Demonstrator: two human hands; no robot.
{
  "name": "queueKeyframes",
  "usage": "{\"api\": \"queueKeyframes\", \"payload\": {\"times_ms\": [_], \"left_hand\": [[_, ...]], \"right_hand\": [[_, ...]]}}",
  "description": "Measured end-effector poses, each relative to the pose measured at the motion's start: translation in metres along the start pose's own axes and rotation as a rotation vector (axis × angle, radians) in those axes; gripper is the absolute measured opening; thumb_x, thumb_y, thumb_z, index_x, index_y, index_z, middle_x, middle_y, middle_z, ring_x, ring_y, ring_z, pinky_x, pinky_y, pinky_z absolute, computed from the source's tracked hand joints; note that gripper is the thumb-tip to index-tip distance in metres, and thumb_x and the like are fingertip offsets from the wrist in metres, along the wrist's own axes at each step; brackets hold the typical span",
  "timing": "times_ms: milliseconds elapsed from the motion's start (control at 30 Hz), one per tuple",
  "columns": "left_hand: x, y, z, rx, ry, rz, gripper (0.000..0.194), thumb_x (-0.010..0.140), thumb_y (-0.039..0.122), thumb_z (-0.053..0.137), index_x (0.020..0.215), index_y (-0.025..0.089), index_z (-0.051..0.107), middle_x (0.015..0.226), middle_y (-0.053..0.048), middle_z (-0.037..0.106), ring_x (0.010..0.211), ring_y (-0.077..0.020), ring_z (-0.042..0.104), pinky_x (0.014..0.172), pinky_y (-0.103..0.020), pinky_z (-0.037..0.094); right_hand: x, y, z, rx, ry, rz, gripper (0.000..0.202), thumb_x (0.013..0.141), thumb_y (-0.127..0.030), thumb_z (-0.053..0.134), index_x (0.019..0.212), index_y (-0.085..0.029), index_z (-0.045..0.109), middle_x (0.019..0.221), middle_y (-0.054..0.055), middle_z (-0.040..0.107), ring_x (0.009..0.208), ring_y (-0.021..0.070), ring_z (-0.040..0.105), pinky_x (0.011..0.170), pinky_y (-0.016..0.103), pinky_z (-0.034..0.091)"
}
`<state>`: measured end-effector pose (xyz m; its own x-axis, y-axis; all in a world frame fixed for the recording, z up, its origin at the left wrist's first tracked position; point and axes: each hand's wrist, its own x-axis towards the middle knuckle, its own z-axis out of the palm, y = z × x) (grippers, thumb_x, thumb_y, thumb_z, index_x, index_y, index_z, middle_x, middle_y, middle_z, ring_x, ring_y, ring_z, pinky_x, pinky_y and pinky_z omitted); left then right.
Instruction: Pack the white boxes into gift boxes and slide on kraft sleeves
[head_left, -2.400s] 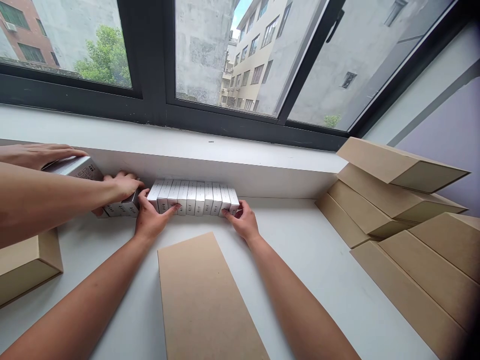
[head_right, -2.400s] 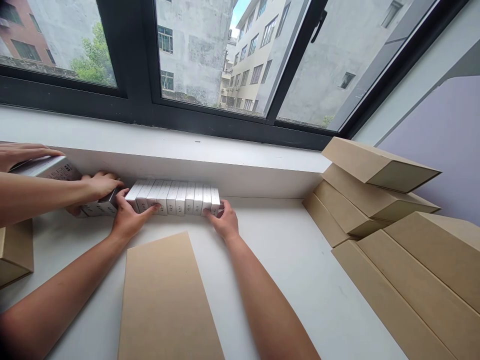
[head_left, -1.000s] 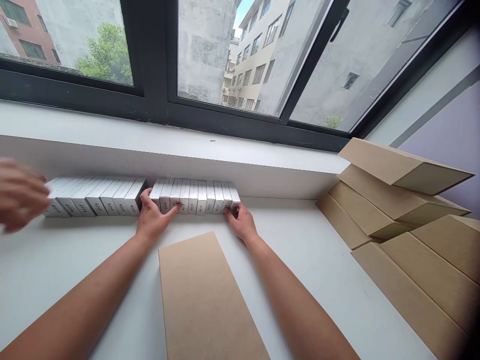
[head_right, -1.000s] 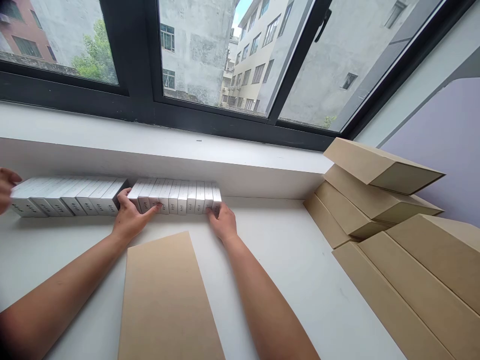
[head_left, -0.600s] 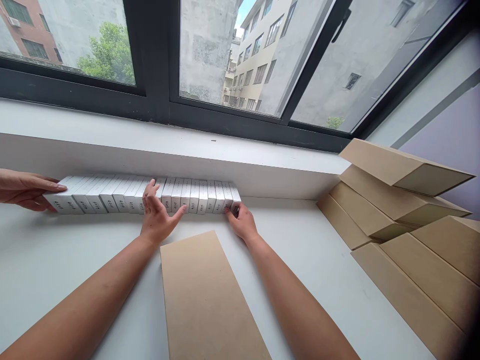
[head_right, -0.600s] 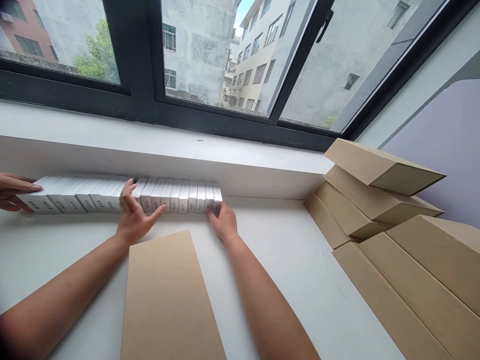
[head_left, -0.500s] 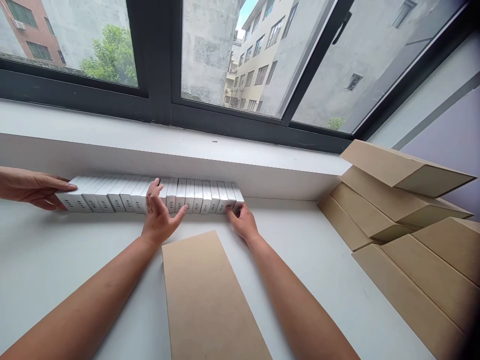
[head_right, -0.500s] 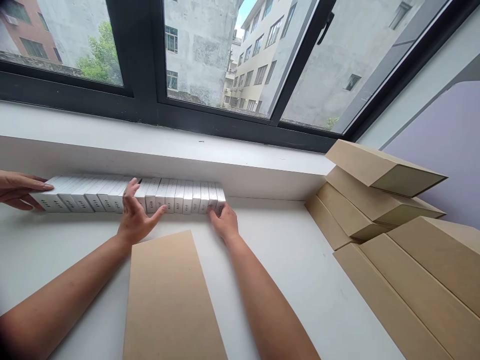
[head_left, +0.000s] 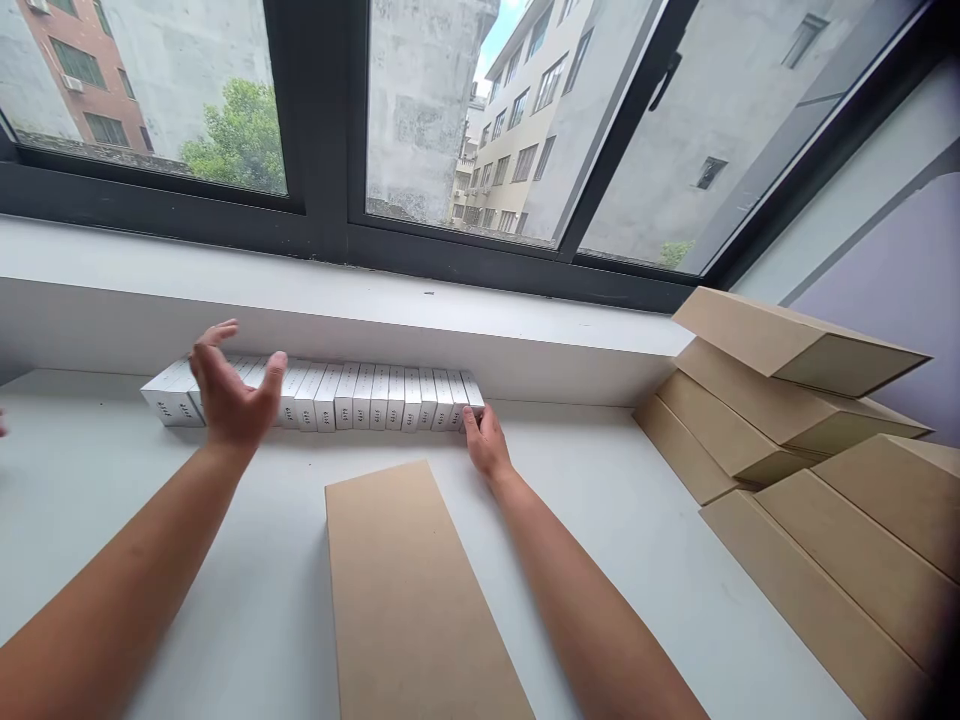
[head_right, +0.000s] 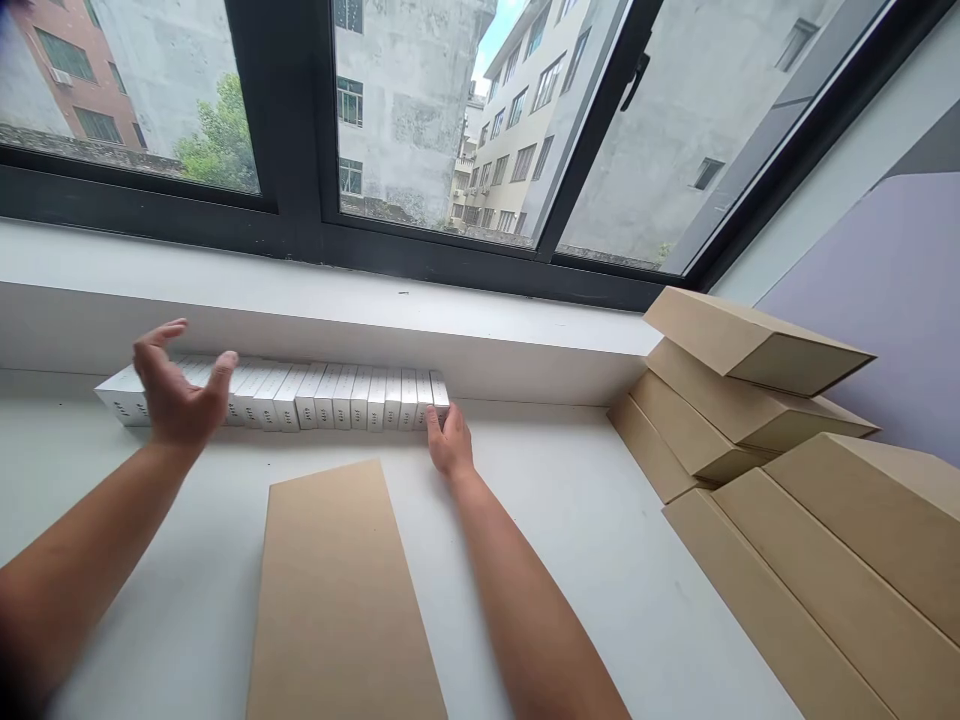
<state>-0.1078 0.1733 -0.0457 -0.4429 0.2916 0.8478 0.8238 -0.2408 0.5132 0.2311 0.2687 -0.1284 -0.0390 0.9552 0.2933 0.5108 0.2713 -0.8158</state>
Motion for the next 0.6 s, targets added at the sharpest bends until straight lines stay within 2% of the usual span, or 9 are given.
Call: {"api": "queueKeyframes", "payload": {"times_ms": [167,267,333,433,467,600], "left_hand": [[0.001,-0.060,-0.027,0.083,0.183,-0.516,0.047,0.070,0.022,0.066,0.110,0.019,0.042,0.133,-0.013,0.050,0.129,-0.0303,0.044,0.110,-0.048,0.033],[0.000,-0.085,-0.039,0.159,0.321,-0.652,0.049,0.067,0.013,0.062,0.105,0.022,0.033,0.135,-0.012,0.043,0.129,-0.0288,0.038,0.109,-0.047,0.031],[0.002,-0.096,-0.043,0.168,0.367,-0.713,0.043,0.072,0.012,0.058,0.103,0.023,0.030,0.130,-0.009,0.044,0.124,-0.0244,0.041,0.108,-0.044,0.033],[0.003,-0.104,-0.042,0.114,0.281,-0.814,0.016,0.089,0.025,0.049,0.093,0.023,0.034,0.104,-0.002,0.050,0.100,-0.0191,0.050,0.098,-0.040,0.042],[0.002,-0.105,-0.041,0.104,0.234,-0.832,0.015,0.093,0.033,0.047,0.090,0.022,0.037,0.095,-0.001,0.050,0.094,-0.0186,0.050,0.095,-0.040,0.044],[-0.002,-0.105,-0.042,0.154,0.145,-0.860,0.039,0.095,0.056,0.042,0.080,0.020,0.047,0.080,0.001,0.050,0.083,-0.0193,0.046,0.089,-0.040,0.044]], "right_hand": [[0.001,0.000,0.000,0.015,-0.010,0.030,0.051,0.094,-0.067,0.036,0.111,-0.024,0.057,0.107,0.010,0.063,0.105,0.0281,0.056,0.087,0.043,0.046],[0.001,-0.001,-0.001,0.021,-0.017,0.040,0.050,0.094,-0.067,0.035,0.109,-0.024,0.057,0.107,0.009,0.063,0.105,0.0279,0.056,0.087,0.042,0.046],[0.001,-0.002,-0.001,0.023,-0.024,0.044,0.049,0.094,-0.067,0.035,0.107,-0.024,0.057,0.106,0.009,0.063,0.104,0.0275,0.056,0.087,0.042,0.046],[0.000,-0.005,-0.002,0.026,-0.035,0.049,0.048,0.095,-0.067,0.035,0.103,-0.024,0.056,0.103,0.008,0.063,0.102,0.0266,0.057,0.087,0.041,0.046],[-0.001,-0.006,-0.003,0.027,-0.041,0.051,0.048,0.095,-0.067,0.035,0.100,-0.024,0.055,0.102,0.007,0.063,0.101,0.0263,0.057,0.087,0.041,0.046],[-0.001,-0.008,-0.003,0.030,-0.059,0.066,0.046,0.095,-0.067,0.036,0.093,-0.024,0.052,0.101,0.006,0.063,0.099,0.0253,0.058,0.088,0.041,0.046]]}}
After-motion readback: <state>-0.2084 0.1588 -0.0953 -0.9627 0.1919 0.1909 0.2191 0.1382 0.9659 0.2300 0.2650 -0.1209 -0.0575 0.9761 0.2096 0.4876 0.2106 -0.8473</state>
